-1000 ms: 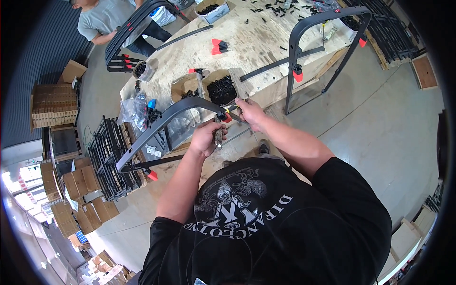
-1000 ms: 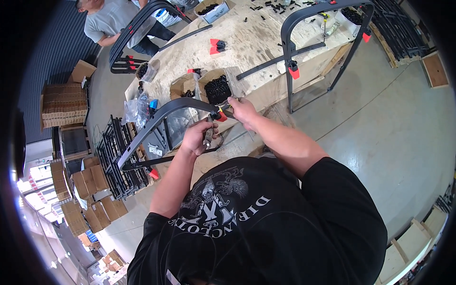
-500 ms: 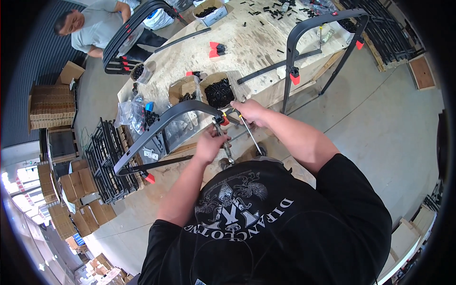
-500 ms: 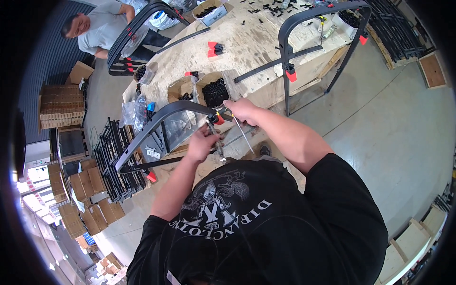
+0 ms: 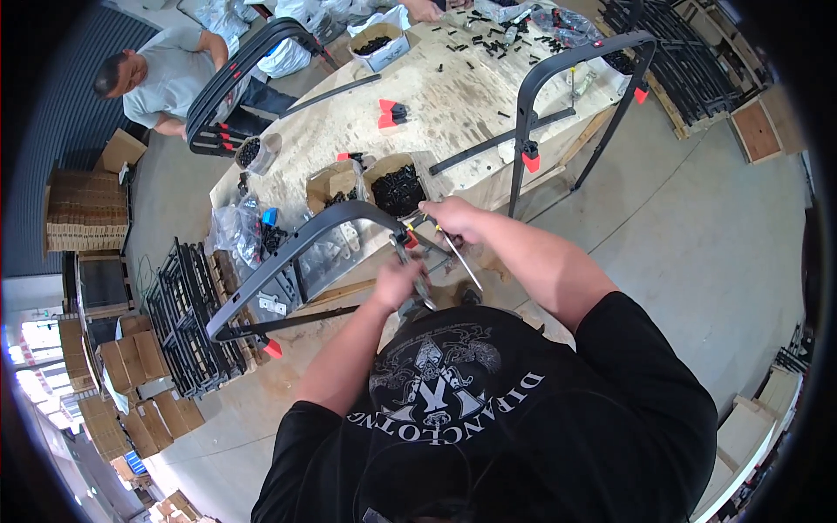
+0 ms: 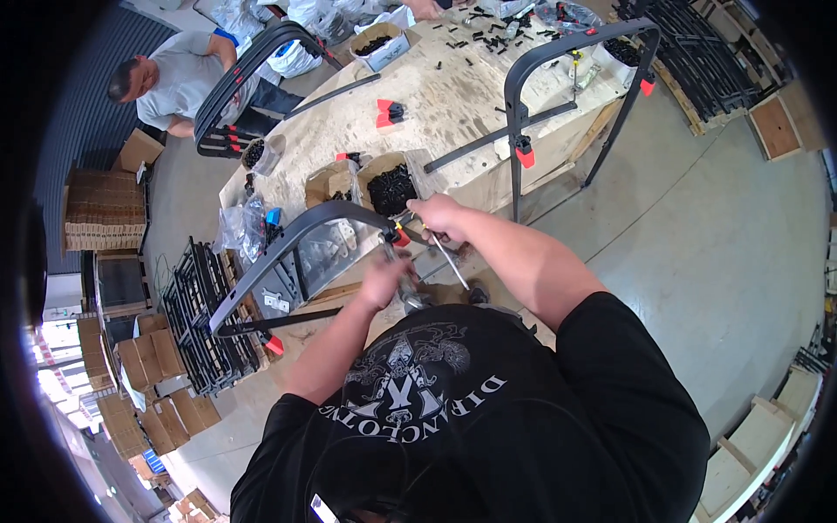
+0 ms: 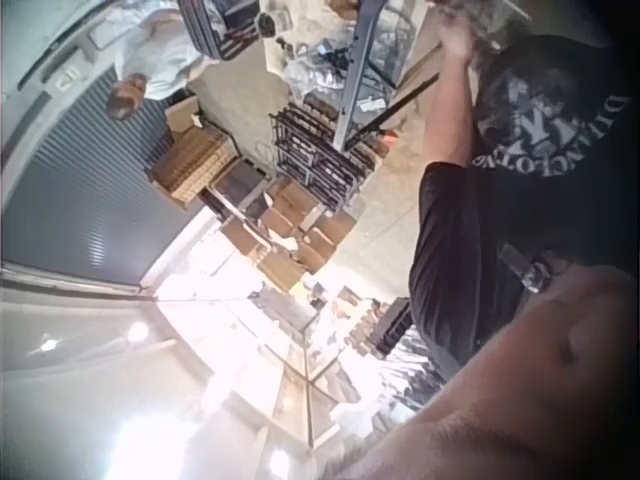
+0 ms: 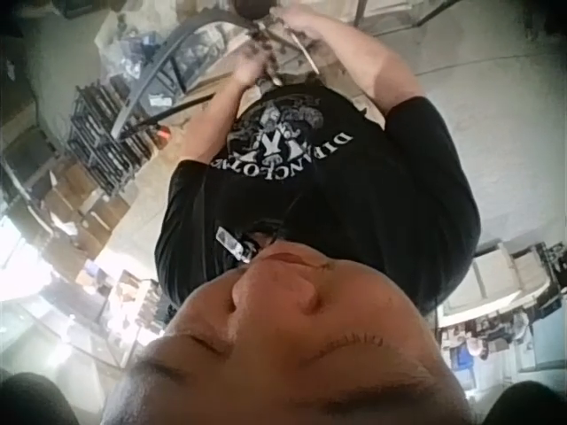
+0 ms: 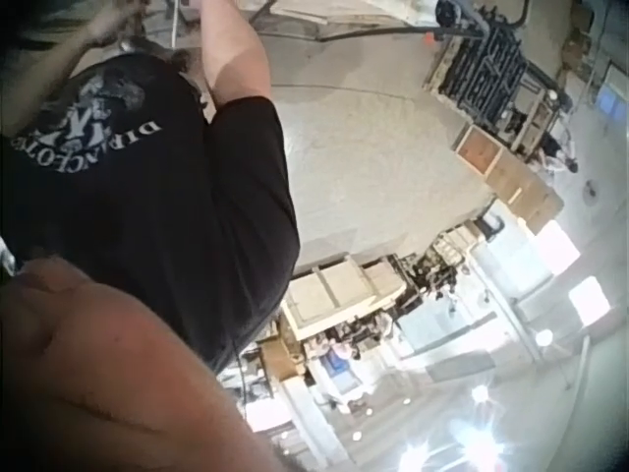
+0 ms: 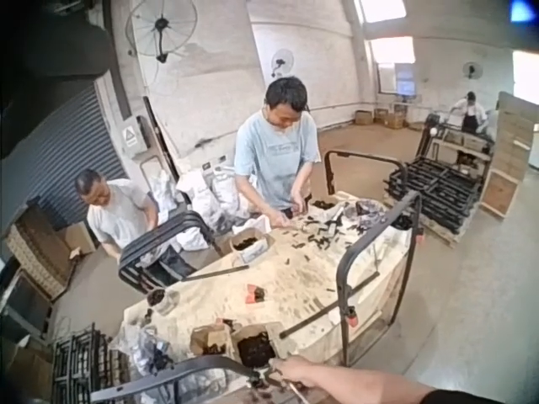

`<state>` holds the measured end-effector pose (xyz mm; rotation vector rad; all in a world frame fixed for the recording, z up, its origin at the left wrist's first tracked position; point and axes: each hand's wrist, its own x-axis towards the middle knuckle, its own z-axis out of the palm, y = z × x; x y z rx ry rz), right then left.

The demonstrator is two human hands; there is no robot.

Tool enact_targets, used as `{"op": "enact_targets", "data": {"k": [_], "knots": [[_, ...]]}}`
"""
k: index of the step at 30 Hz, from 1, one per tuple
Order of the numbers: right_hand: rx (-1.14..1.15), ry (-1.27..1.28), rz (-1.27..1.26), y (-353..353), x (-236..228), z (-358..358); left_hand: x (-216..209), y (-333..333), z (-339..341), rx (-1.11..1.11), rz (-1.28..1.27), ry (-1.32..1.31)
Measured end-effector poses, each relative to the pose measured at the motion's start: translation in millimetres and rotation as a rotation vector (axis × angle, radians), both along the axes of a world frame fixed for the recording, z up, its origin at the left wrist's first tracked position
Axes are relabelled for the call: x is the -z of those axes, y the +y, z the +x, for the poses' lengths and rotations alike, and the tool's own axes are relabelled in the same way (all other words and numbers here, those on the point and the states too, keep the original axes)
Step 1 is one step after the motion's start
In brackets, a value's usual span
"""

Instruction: Assembling components of a metal frame on a workbench.

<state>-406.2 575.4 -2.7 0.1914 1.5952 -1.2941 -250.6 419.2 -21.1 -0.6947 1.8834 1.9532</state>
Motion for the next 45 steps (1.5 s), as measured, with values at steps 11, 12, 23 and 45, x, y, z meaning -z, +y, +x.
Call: {"op": "enact_targets", "data": {"k": [11, 12, 23, 45], "knots": [[0.239, 0.188, -0.089, -4.5, 45.5, 11.9, -34.6, -7.1, -23.9, 0.143, 0.115, -0.191], [0.185, 0.128, -0.018, -5.5, 41.6, 9.8, -30.2, -5.6, -25.0, 0.453, -0.368, -0.163], [0.253, 0.433, 0.101, -19.9, 19.6, 38.3, 12.7, -12.8, -14.6, 0.31, -0.445, -0.061], [0.201, 0.557, 0.241, -20.2, 6.8, 42.5, 8.6, -9.6, -16.4, 0.341, -0.586, -0.136]]}}
